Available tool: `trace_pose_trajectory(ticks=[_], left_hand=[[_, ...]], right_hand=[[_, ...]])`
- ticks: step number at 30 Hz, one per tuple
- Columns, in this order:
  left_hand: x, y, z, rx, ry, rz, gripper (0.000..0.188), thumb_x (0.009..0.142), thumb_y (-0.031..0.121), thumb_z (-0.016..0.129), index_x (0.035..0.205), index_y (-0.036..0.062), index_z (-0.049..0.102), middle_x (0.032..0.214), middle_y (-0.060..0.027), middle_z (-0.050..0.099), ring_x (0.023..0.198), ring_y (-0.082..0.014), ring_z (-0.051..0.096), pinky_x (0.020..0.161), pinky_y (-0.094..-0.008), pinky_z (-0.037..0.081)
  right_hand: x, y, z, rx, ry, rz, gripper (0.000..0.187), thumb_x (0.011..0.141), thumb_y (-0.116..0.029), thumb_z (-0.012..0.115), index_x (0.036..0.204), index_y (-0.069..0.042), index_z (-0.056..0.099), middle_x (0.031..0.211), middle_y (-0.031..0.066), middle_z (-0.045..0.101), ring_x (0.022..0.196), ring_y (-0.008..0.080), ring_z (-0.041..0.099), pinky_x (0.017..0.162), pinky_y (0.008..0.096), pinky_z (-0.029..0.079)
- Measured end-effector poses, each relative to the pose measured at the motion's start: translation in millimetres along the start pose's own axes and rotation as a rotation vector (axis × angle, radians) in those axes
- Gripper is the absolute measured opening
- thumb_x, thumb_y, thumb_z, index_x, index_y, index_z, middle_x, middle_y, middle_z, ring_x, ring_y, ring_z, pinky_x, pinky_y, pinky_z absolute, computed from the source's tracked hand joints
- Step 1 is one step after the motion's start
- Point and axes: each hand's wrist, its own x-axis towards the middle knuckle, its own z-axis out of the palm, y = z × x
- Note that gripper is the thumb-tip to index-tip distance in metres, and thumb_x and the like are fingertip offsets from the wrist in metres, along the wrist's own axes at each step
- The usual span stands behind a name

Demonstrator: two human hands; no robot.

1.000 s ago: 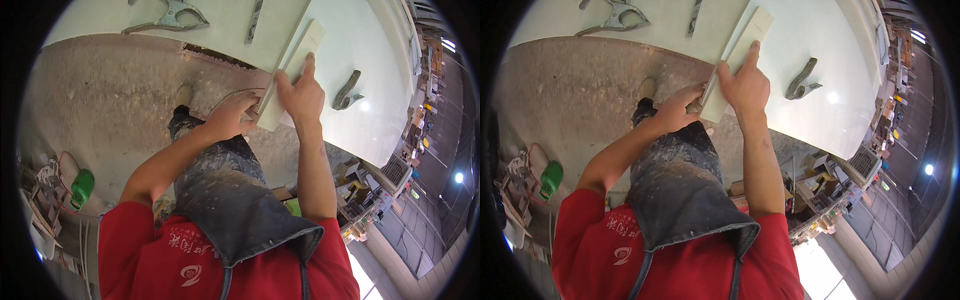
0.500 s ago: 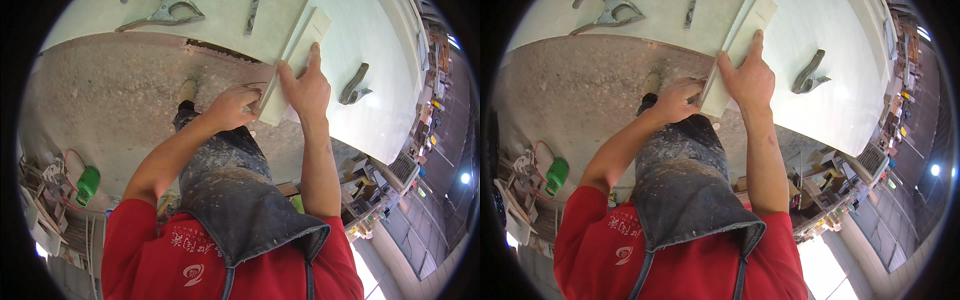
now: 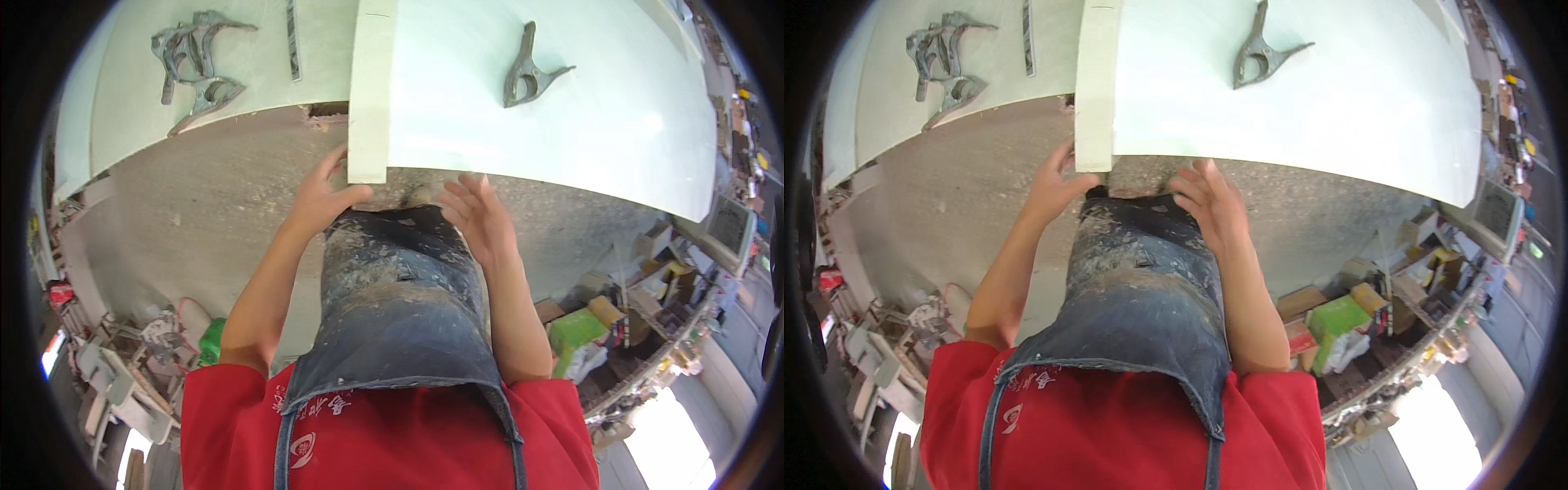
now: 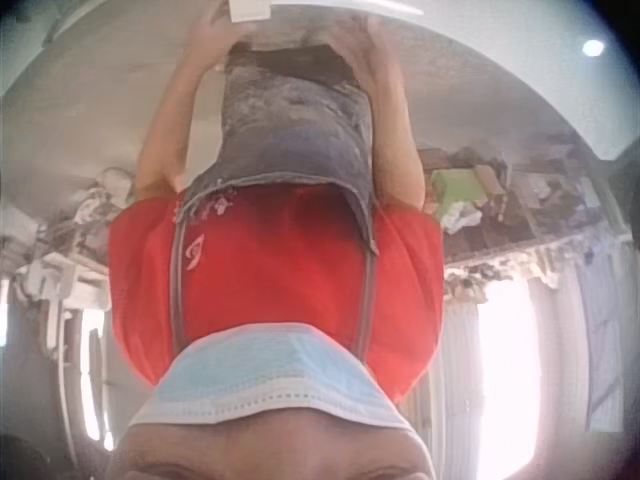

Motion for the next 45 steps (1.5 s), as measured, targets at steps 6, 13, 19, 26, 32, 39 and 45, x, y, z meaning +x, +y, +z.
trace_pose_trajectory(ticks=[6, 13, 19, 26, 32, 39, 45], left_hand=[[-15, 3, 10, -0.21, 0.089, -0.059, 0.089, 0.09, 0.055, 0.074, 0.15, -0.0034, 0.046, 0.143, -0.0174, 0.057, 0.132, -0.0275, 0.054, 0.111, -0.0423, 0.043], [-18, 5, 23, -0.345, 0.118, 0.023, 0.077, 0.094, 0.05, 0.072, 0.145, -0.0028, 0.049, 0.139, -0.0123, 0.059, 0.124, -0.0255, 0.059, 0.105, -0.0452, 0.049], [-14, 0, 27, -0.36, 0.112, 0.041, 0.072, 0.094, 0.05, 0.071, 0.142, -0.0012, 0.053, 0.137, -0.011, 0.06, 0.125, -0.0252, 0.059, 0.104, -0.0457, 0.049], [-13, -2, 28, -0.407, 0.133, 0.1, 0.069, 0.094, 0.049, 0.071, 0.138, -0.0008, 0.057, 0.131, -0.0099, 0.064, 0.121, -0.023, 0.06, 0.099, -0.0424, 0.05], [-11, -8, 28, -0.36, 0.176, 0.073, 0.065, 0.093, 0.045, 0.071, 0.137, -0.001, 0.059, 0.129, -0.0093, 0.065, 0.117, -0.0215, 0.061, 0.097, -0.0386, 0.049], [-12, -20, 33, -0.409, 0.232, 0.035, 0.067, 0.091, 0.035, 0.074, 0.144, -0.003, 0.055, 0.135, -0.0132, 0.064, 0.125, -0.0253, 0.058, 0.109, -0.0384, 0.042], [-16, 3, 33, -0.352, 0.19, -0.122, 0.053, 0.097, 0.016, 0.068, 0.145, -0.0016, 0.055, 0.134, -0.0108, 0.064, 0.123, -0.0183, 0.059, 0.107, -0.0343, 0.044]], right_hand=[[35, 1, 49, 0.318, -0.121, -0.123, 0.071, 0.096, -0.031, 0.07, 0.148, 0.004, 0.037, 0.139, 0.0199, 0.052, 0.132, 0.0352, 0.055, 0.115, 0.0526, 0.044], [55, 17, 39, 0.412, -0.122, -0.206, 0.038, 0.083, -0.01, 0.073, 0.117, 0.002, 0.062, 0.117, 0.0135, 0.068, 0.114, 0.0284, 0.067, 0.105, 0.0497, 0.052], [61, 20, 31, 0.382, -0.173, -0.266, 0.054, 0.081, -0.016, 0.076, 0.128, 0.001, 0.055, 0.122, 0.0143, 0.065, 0.114, 0.0307, 0.067, 0.104, 0.0502, 0.054], [57, 20, 39, 0.355, -0.15, -0.28, 0.067, 0.08, -0.02, 0.078, 0.136, 0.002, 0.048, 0.126, 0.0159, 0.062, 0.117, 0.0328, 0.065, 0.108, 0.0507, 0.051], [48, 16, 27, 0.247, -0.172, -0.164, 0.062, 0.09, -0.026, 0.075, 0.137, 0.005, 0.049, 0.13, 0.0165, 0.061, 0.119, 0.0288, 0.063, 0.1, 0.0449, 0.054], [-30, -92, -9, -1.203, 0.096, -0.468, 0.039, 0.096, -0.019, 0.07, 0.132, -0.007, 0.065, 0.113, 0.011, 0.075, 0.106, 0.0255, 0.072, 0.098, 0.0381, 0.056], [65, -239, 1, -2.152, 0.252, -1.426, 0.087, 0.082, 0.013, 0.053, 0.159, -0.024, 0.037, 0.163, 0.0176, 0.033, 0.146, 0.0425, 0.037, 0.116, 0.05, 0.04]])
